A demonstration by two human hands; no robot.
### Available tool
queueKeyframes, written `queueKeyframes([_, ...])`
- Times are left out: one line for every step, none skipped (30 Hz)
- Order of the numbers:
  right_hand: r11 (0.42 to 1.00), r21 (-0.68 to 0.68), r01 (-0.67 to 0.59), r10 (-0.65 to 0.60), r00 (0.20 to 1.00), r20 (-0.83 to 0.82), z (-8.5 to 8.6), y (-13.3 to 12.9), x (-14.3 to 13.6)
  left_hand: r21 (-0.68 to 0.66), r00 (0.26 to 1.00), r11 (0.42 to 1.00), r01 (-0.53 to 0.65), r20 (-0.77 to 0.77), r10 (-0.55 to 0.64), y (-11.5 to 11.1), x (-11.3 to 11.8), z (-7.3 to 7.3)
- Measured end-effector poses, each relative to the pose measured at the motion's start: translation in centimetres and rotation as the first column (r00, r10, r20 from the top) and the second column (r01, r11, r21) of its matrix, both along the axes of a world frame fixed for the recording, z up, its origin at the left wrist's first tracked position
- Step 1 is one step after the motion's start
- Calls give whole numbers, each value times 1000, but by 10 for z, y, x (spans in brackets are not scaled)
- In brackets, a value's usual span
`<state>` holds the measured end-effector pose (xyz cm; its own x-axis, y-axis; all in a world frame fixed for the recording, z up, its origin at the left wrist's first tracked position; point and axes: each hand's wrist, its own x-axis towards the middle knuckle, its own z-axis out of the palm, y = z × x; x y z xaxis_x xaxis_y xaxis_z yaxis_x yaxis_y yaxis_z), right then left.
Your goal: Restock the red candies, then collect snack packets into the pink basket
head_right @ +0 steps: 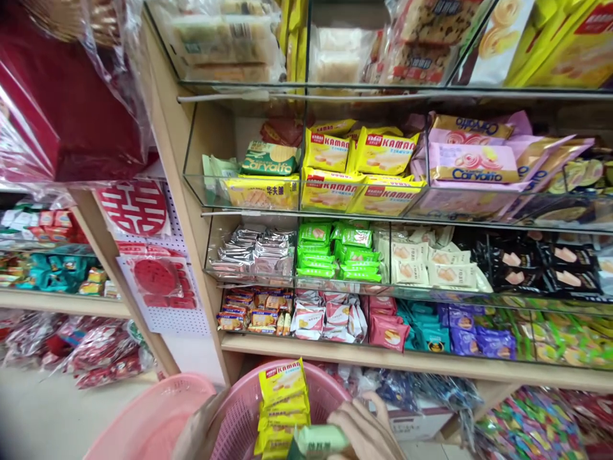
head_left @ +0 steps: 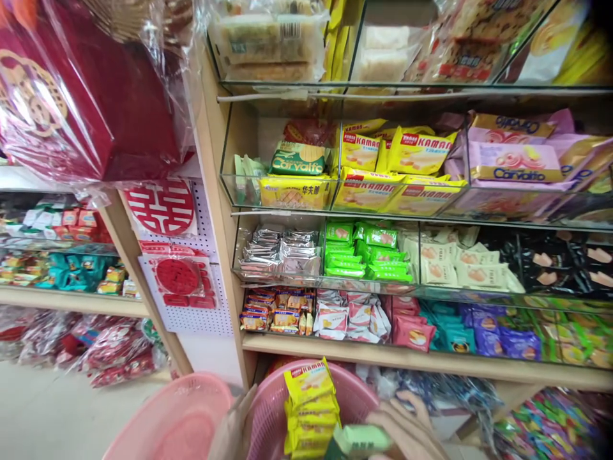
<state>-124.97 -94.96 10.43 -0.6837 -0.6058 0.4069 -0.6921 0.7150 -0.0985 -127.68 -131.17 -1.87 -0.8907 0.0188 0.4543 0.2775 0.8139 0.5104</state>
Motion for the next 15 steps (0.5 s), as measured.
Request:
queueKeyframes([999, -17, 31, -30, 997, 69, -2, -2, 1, -4, 1000, 1000, 2, 22, -2, 1, 1, 2])
queueKeyframes([997, -35, 64, -58, 988, 142, -3, -4, 2, -8, 999, 1000, 14, 48, -13, 2, 2, 4])
queueKeyframes([994, -53, 93, -79, 973, 215, -3, -6, 2, -10, 998, 1000, 16, 66, -15, 4, 2, 7])
queueKeyframes([991, -67, 113, -90, 954, 286, -2, -10, 3, -16, 996, 999, 31, 87, -30, 6, 3, 10])
queueKeyframes([989, -77, 129, -94, 931, 353, -1, -13, 3, -21, 994, 999, 41, 99, -39, 8, 4, 14])
queueKeyframes([987, -83, 140, -94, 906, 413, 1, -17, 4, -27, 993, 999, 44, 107, -41, 10, 4, 18])
queueKeyframes([985, -88, 147, -91, 882, 463, 2, -20, 5, -34, 992, 998, 47, 116, -43, 12, 5, 22])
queueKeyframes([984, -91, 154, -88, 859, 504, 4, -25, 5, -39, 991, 998, 49, 127, -43, 13, 5, 25])
queueKeyframes([983, -92, 160, -86, 838, 540, 4, -29, 7, -43, 989, 998, 50, 139, -44, 14, 6, 28])
queueKeyframes([982, -92, 166, -85, 816, 571, 4, -33, 8, -45, 987, 998, 53, 153, -46, 15, 6, 30])
queueKeyframes([980, -91, 176, -88, 795, 600, 3, -38, 10, -44, 985, 997, 57, 165, -49, 16, 7, 31])
queueKeyframes([978, -87, 192, -96, 772, 628, 2, -43, 12, -43, 984, 997, 57, 174, -49, 16, 8, 32])
queueKeyframes([973, -80, 215, -110, 745, 658, -2, -47, 14, -42, 983, 998, 55, 178, -47, 16, 8, 32])
queueKeyframes([968, -67, 243, -131, 711, 691, -6, -52, 16, -43, 983, 998, 53, 180, -44, 16, 8, 32])
queueKeyframes([961, -53, 271, -149, 672, 725, -12, -57, 18, -45, 983, 998, 50, 181, -41, 15, 8, 31])
